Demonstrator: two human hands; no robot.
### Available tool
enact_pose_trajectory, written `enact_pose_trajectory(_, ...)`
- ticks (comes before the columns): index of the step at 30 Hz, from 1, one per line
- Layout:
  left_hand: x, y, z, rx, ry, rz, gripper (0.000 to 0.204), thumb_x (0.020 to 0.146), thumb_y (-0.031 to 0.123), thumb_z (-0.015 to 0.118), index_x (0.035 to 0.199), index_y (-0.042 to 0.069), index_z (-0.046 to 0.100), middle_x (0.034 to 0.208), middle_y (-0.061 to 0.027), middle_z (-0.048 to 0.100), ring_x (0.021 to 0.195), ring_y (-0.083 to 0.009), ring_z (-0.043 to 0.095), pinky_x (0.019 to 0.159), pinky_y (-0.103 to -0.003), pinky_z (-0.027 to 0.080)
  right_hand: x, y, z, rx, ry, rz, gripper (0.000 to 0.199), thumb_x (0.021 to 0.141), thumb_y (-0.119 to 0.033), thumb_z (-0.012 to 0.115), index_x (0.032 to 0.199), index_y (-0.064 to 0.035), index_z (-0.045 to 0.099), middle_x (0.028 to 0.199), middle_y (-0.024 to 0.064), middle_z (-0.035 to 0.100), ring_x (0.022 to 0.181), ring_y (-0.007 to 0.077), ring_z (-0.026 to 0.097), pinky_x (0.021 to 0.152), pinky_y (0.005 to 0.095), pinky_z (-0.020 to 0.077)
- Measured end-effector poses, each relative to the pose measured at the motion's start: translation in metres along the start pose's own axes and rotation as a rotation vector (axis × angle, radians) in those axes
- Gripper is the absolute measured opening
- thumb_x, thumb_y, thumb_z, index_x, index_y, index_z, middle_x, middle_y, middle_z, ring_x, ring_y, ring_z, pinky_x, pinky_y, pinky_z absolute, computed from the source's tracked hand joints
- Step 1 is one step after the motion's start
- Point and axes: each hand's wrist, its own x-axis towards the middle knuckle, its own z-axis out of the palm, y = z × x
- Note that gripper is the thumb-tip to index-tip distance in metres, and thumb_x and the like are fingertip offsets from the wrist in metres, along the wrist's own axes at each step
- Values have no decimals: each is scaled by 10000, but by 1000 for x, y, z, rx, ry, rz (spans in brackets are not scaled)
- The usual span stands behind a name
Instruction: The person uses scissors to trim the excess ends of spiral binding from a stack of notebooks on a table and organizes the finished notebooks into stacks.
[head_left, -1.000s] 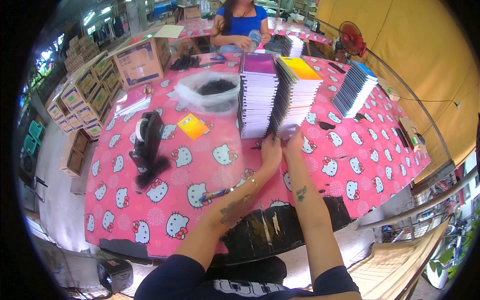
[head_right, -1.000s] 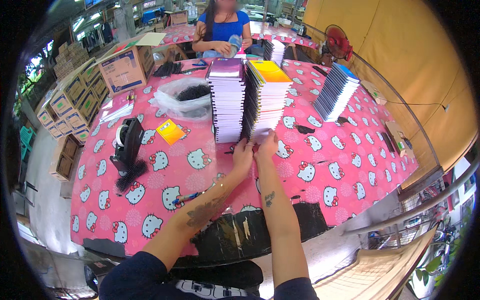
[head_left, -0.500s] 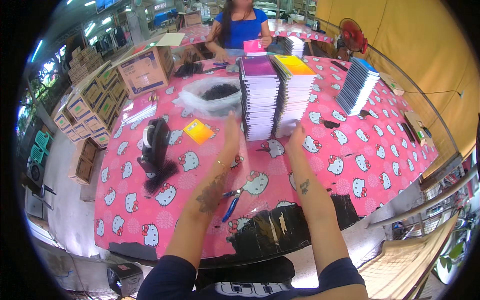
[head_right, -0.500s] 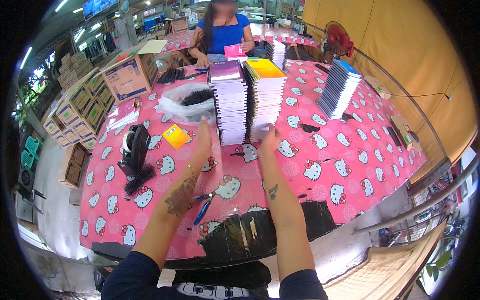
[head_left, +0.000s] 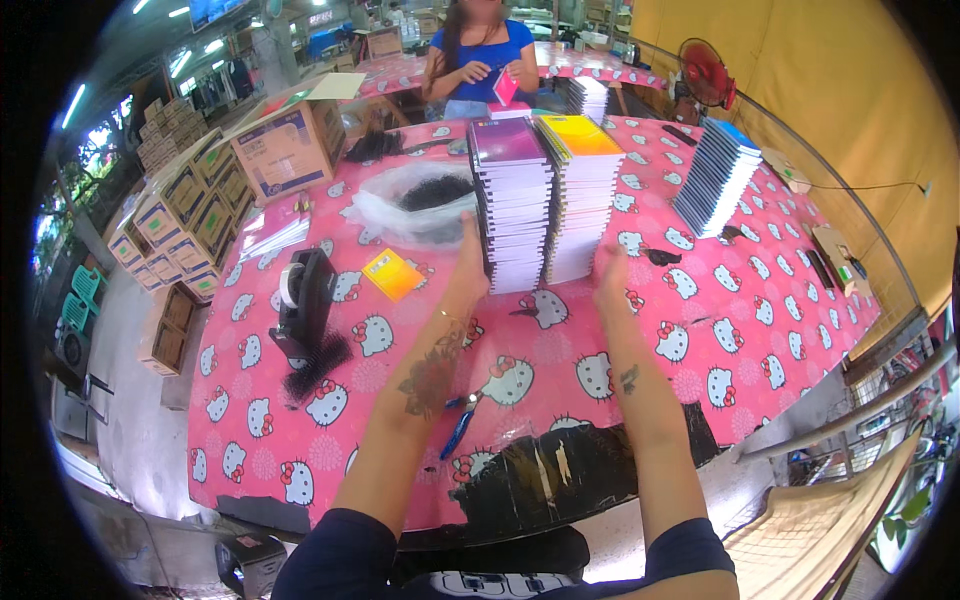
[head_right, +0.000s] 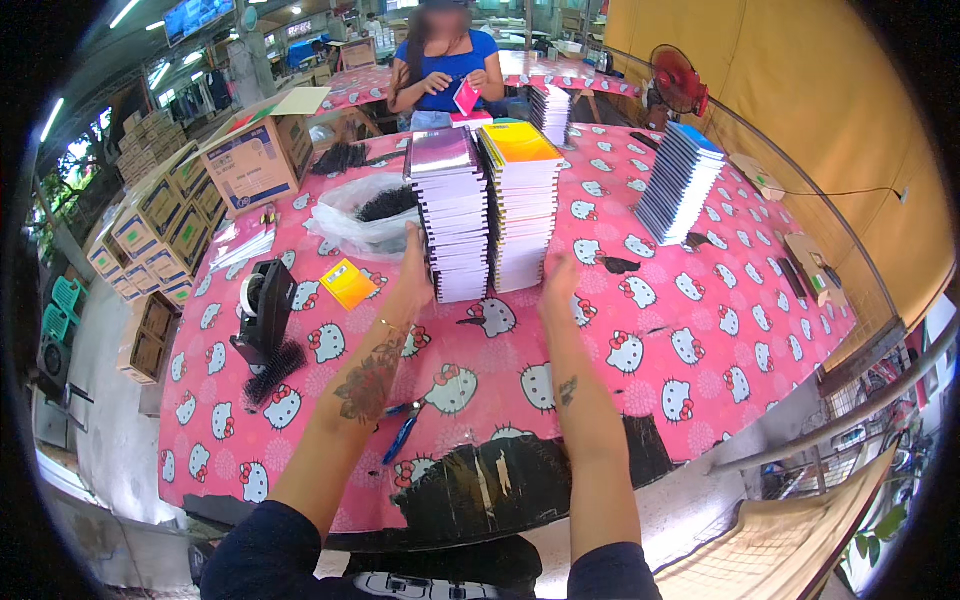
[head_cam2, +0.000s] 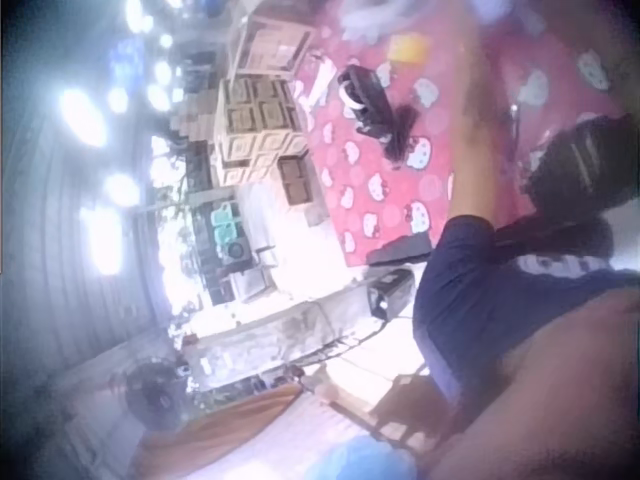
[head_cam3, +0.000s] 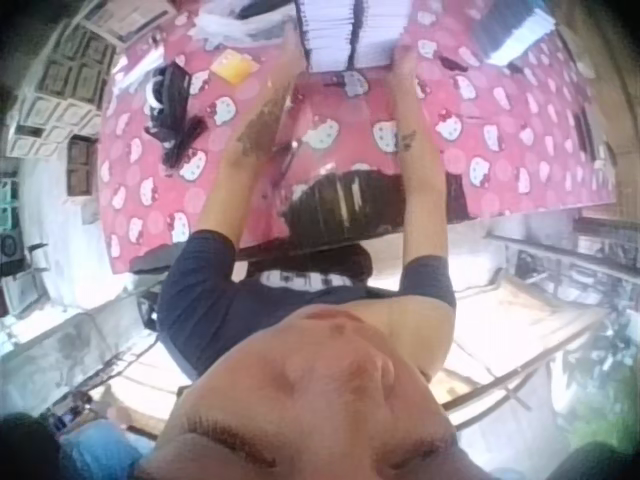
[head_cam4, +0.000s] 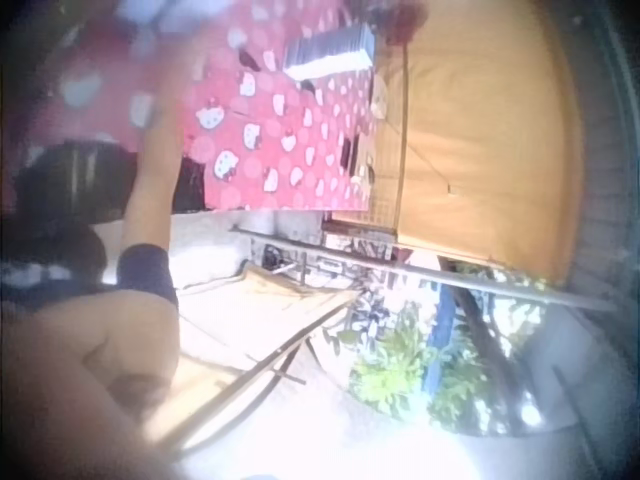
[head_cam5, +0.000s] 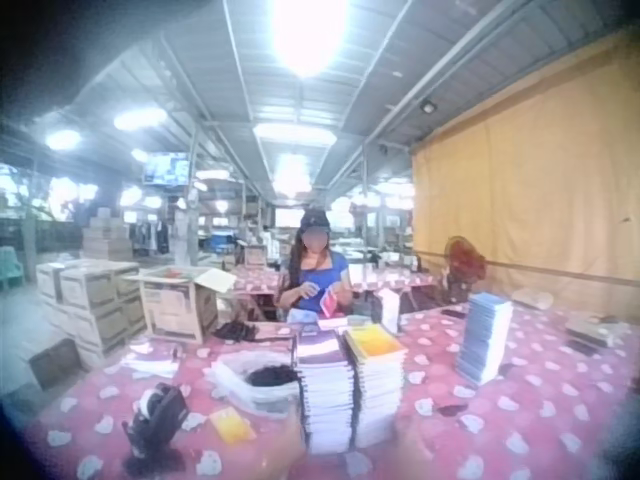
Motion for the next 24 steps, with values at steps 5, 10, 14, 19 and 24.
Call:
enact_pose_trajectory(5, 14, 12, -56, 28, -24, 27, 719, 958, 669, 321, 1365, 104, 501, 1313, -96, 581, 1166, -254, 574, 997, -429, 469, -31, -20, 61, 57, -458, 182, 733, 947, -574, 406, 1470, -62, 366, 1461, 117, 454, 1331, 265, 428, 1108, 412, 321)
enact_pose_trajectory(10, 36, 7, -48, -27, -27, 23, 747, 972, 656, 287, 1366, 54, 491, 1289, -114, 594, 1136, -235, 596, 954, -370, 499, -30, -22, 61, -21, -503, 202, 744, 966, -612, 314, 1450, -52, 389, 1470, 80, 449, 1327, 270, 427, 1116, 437, 304)
enact_pose_trajectory(14, 37, 14, -47, 100, 65, -23, 740, 972, 654, 304, 1367, 56, 490, 1286, -112, 593, 1138, -227, 594, 952, -369, 495, -19, -44, 50, -99, -617, 323, 771, 962, -639, 302, 1453, -50, 382, 1494, 83, 420, 1355, 259, 392, 1115, 434, 303)
enact_pose_trajectory(19, -2, 69, 28, 140, 83, 253, 758, 951, 686, 321, 1280, 45, 558, 1200, -118, 630, 1045, -240, 635, 903, -381, 522, -14, -128, 87, 123, -371, -22, 746, 950, -652, 358, 1394, -62, 465, 1405, 89, 514, 1268, 244, 479, 1075, 424, 356)
enact_pose_trajectory(24, 44, 90, 13, 3, -102, 102, 793, 913, 729, 354, 1256, 51, 582, 1170, -121, 647, 1044, -256, 635, 901, -396, 524, -30, -146, 133, -38, -555, 126, 620, 964, -591, 404, 1293, -90, 560, 1240, 65, 624, 1123, 204, 582, 958, 398, 473)
